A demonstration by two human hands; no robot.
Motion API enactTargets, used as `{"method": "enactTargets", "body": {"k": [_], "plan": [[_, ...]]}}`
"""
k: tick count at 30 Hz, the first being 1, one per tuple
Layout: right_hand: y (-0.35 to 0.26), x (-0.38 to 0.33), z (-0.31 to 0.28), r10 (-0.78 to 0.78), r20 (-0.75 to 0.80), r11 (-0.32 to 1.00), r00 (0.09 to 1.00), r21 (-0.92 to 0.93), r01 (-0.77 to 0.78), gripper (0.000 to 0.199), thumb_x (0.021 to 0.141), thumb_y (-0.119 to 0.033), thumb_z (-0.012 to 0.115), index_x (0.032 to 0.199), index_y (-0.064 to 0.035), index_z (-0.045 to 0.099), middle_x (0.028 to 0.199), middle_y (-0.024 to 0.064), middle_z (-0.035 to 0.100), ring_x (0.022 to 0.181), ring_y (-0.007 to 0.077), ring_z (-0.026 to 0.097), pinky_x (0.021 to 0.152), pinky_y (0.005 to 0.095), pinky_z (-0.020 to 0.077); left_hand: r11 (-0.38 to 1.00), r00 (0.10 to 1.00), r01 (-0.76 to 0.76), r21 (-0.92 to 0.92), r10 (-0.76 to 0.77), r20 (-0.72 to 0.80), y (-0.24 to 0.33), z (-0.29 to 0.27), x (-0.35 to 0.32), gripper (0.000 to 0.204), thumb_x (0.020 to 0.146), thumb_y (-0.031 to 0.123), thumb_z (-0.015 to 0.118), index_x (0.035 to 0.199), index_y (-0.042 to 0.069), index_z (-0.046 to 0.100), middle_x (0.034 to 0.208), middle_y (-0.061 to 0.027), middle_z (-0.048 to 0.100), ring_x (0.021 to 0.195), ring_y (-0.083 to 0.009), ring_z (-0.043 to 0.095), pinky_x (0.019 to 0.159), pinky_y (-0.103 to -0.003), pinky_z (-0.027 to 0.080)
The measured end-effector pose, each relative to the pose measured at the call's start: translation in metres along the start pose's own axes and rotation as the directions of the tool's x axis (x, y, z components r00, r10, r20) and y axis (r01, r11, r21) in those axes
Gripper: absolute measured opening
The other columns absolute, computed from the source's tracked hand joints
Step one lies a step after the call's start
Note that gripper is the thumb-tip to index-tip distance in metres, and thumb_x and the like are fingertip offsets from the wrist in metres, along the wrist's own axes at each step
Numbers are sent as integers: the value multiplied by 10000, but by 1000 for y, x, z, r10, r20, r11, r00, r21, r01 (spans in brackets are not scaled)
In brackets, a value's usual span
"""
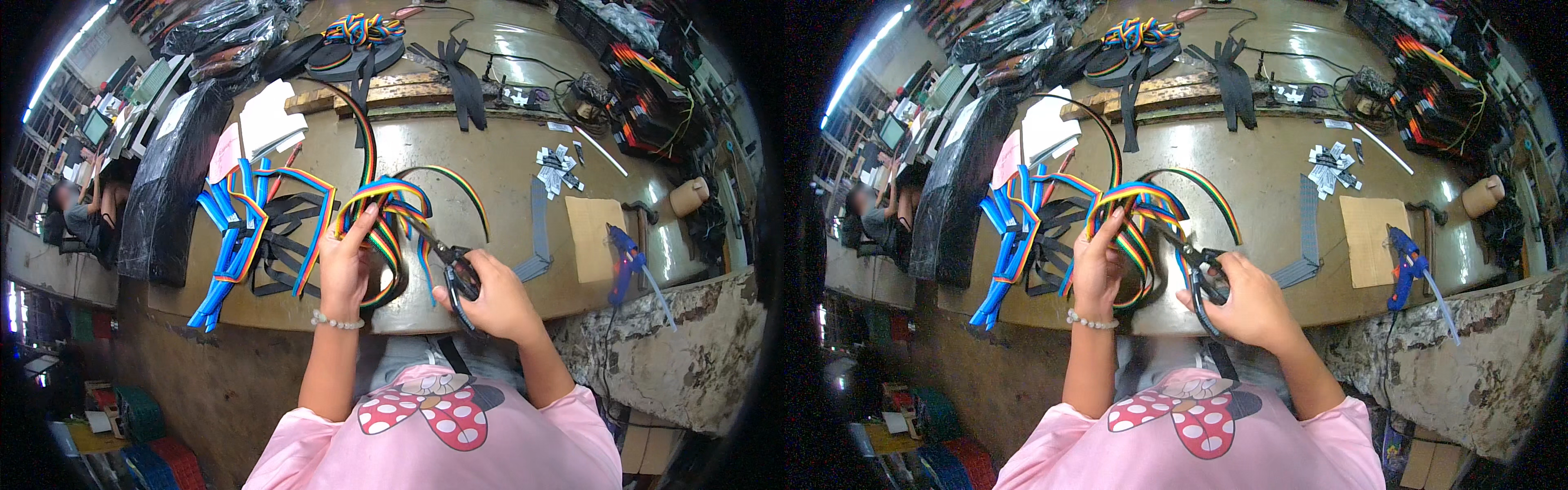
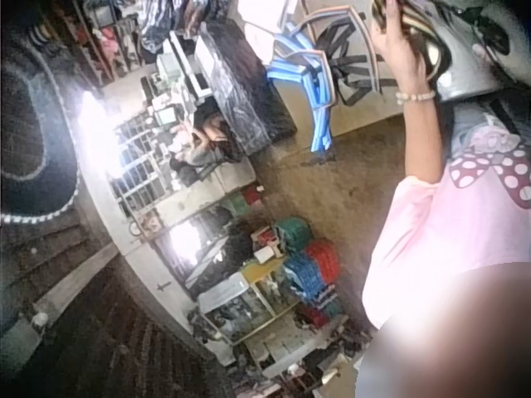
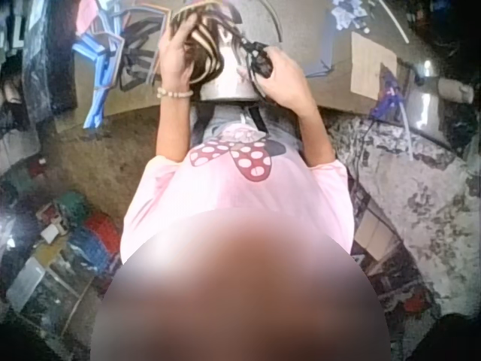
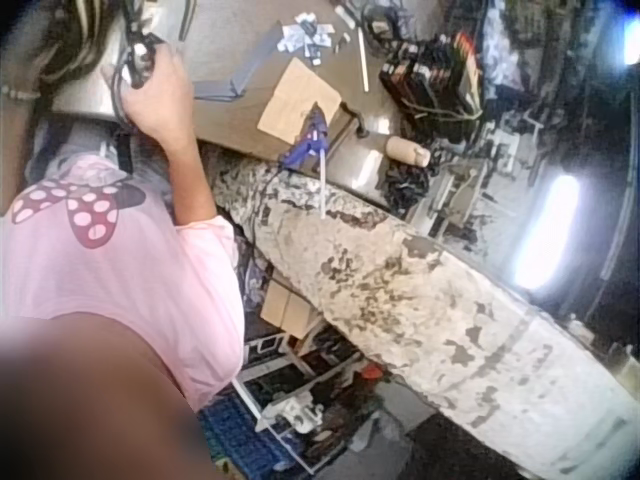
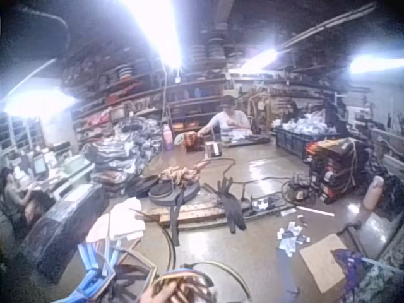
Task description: The person cuts a bundle of rainbow-colored straps with scissors, then uses a hot glue gun to attach small rectangular pieces and a rainbow strap to a long black strap on a workbench. The person repeatedly applies glue and presses components into place.
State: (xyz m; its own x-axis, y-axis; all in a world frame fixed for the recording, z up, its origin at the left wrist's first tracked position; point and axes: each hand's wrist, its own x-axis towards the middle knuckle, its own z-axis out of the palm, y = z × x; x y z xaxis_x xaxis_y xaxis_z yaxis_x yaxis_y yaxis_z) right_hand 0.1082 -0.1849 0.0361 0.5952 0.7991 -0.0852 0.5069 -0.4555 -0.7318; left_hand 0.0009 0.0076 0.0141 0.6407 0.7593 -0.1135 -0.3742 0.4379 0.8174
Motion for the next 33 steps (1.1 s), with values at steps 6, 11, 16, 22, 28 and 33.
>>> {"method": "enactTargets", "body": {"k": [6,11,16,22,28,33], "plan": [[-6,-10,-1,-34,-15,999,999,-3,34,613,745,-529,786,1009,-3,613,986,189,652,910,361,669,772,425,528,996,998,-46,-79,48,32,-3,8,3,200,946,62,635,1129,-18,634,1038,-100,707,901,-155,700,778,-287,582],[-3,-12,20,-84,-152,993,985,-94,70,626,747,-533,787,947,17,563,896,168,606,856,377,648,721,463,519,989,998,-60,-136,54,-44,-18,17,-1,195,986,84,571,1163,7,594,1064,-103,693,921,-174,700,803,-323,596],[3,-10,33,-134,-275,980,952,-177,87,640,730,-532,796,966,13,559,899,161,589,843,374,639,695,453,519,974,991,-131,-187,126,-38,-24,28,-12,205,1000,92,546,1182,3,576,1074,-111,683,911,-177,693,779,-328,596],[5,-5,42,-233,-395,949,888,-292,119,641,702,-518,812,979,7,571,901,137,579,847,340,626,666,436,520,960,998,-70,-272,68,-16,-23,33,-18,225,1015,127,531,1183,-19,569,1092,-121,676,970,-202,681,879,-378,568],[12,-1,33,-298,-407,923,864,-353,153,588,695,-456,839,976,-7,583,900,131,592,823,334,634,663,424,511,904,1000,13,-427,-1,28,-26,28,-8,226,1017,112,516,1170,-43,576,1129,-155,671,1029,-235,671,920,-387,547],[14,2,29,-267,-372,925,889,-357,128,535,726,-437,819,951,-14,581,876,125,586,807,339,631,657,429,506,913,997,79,-401,-83,8,-31,26,0,250,1012,113,521,1218,-26,549,1136,-143,667,1019,-225,671,935,-383,530]]}}
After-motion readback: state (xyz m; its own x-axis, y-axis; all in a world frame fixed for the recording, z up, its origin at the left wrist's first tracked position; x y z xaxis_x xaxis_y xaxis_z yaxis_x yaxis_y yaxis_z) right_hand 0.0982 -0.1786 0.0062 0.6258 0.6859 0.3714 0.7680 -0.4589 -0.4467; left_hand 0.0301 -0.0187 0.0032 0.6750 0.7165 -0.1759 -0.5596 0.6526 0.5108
